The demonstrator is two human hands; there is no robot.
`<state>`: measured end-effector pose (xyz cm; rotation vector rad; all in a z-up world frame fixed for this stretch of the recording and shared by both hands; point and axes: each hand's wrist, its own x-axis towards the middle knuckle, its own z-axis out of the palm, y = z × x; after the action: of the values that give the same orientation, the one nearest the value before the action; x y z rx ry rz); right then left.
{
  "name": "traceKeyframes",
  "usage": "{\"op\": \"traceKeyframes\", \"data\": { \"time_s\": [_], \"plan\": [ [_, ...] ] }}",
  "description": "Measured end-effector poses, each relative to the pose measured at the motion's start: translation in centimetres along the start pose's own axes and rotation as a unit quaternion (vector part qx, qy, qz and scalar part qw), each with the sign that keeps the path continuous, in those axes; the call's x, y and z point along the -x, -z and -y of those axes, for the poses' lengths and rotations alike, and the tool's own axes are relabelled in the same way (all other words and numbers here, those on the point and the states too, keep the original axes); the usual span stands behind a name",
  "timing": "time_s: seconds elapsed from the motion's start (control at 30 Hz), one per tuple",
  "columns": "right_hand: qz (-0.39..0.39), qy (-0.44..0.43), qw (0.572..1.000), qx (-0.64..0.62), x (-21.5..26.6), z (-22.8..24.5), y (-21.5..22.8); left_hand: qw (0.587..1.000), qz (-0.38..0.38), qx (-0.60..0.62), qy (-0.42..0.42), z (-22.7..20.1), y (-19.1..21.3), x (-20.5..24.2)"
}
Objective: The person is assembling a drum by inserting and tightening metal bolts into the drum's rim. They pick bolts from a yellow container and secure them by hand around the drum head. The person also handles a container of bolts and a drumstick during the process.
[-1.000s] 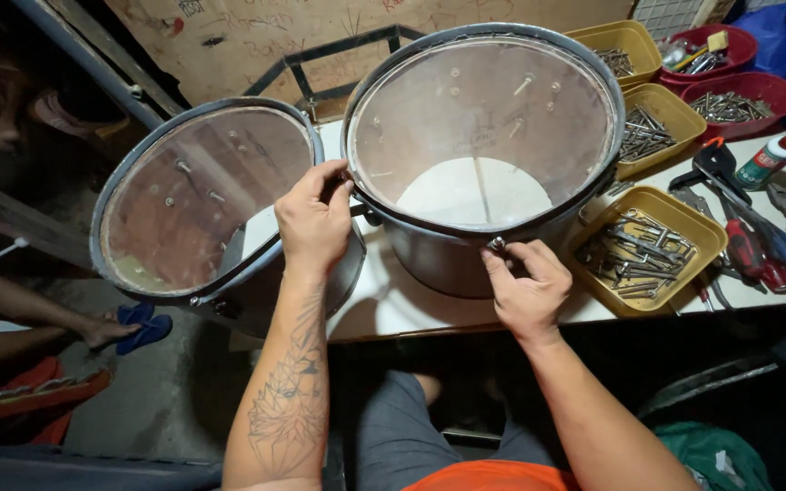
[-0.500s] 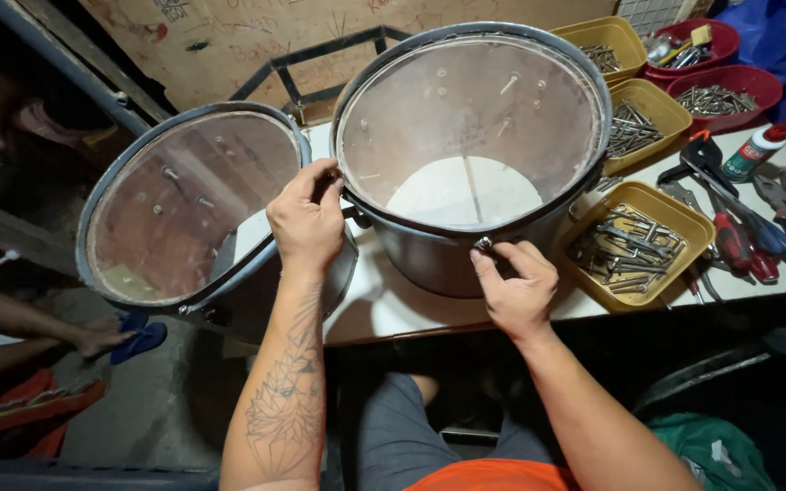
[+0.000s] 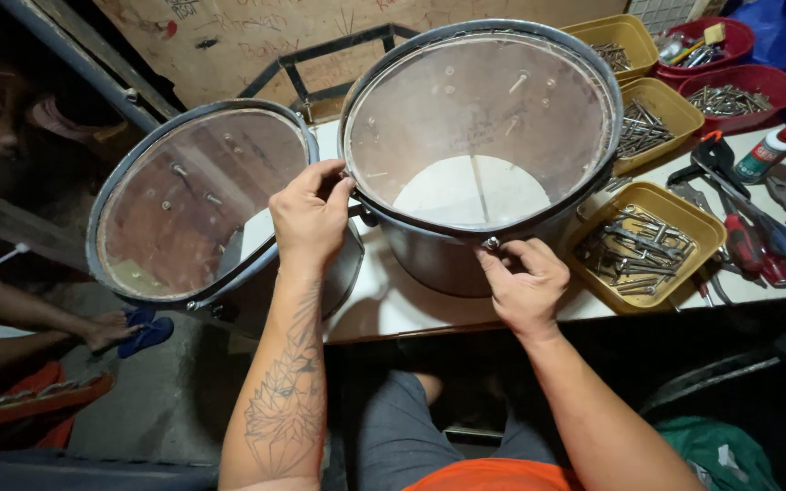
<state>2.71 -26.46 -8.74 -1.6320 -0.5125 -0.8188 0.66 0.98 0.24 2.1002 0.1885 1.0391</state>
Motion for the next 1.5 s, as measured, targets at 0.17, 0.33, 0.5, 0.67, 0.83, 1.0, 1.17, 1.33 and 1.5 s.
{"op": "traceKeyframes", "data": {
  "time_s": [0.17,0.33,0.5,0.67,0.83,1.0,1.17,1.33,1.5],
  "plan": [
    [0.006,-0.005,1.0,-0.005,-0.1,0.0,0.2,1.0,0.015,-0.014,-0.002,0.3,0.3,-0.2],
    [0.01,-0.027,1.0,0.006,0.5,-1.1,0.7,0.998,0.004,-0.045,-0.032,1.1,-0.1,-0.2],
    [0.041,-0.028,0.999,0.019,0.2,-1.3,2.2,0.998,-0.004,-0.024,-0.049,0.7,0.2,-0.1],
    [0.052,-0.043,0.997,0.022,1.2,-3.2,3.7,0.994,0.008,-0.048,-0.097,2.4,-0.1,0.3],
    [0.062,-0.038,0.997,0.021,1.5,-3.7,4.5,0.991,0.008,-0.051,-0.123,2.7,0.0,0.3],
    [0.06,-0.013,0.998,0.033,1.5,-3.3,5.3,0.974,-0.011,-0.069,-0.217,2.9,0.0,0.1],
    [0.047,-0.07,0.993,0.085,2.2,-5.1,8.4,0.964,-0.09,-0.035,-0.248,-2.8,1.6,-0.1],
    [0.02,-0.111,0.982,0.151,2.2,-8.9,13.8,0.975,-0.065,0.089,-0.195,-7.2,1.3,2.8],
    [0.041,-0.168,0.937,0.302,-0.1,-13.2,21.6,0.996,0.006,0.086,-0.035,-10.3,1.3,8.2]
  ]
}}
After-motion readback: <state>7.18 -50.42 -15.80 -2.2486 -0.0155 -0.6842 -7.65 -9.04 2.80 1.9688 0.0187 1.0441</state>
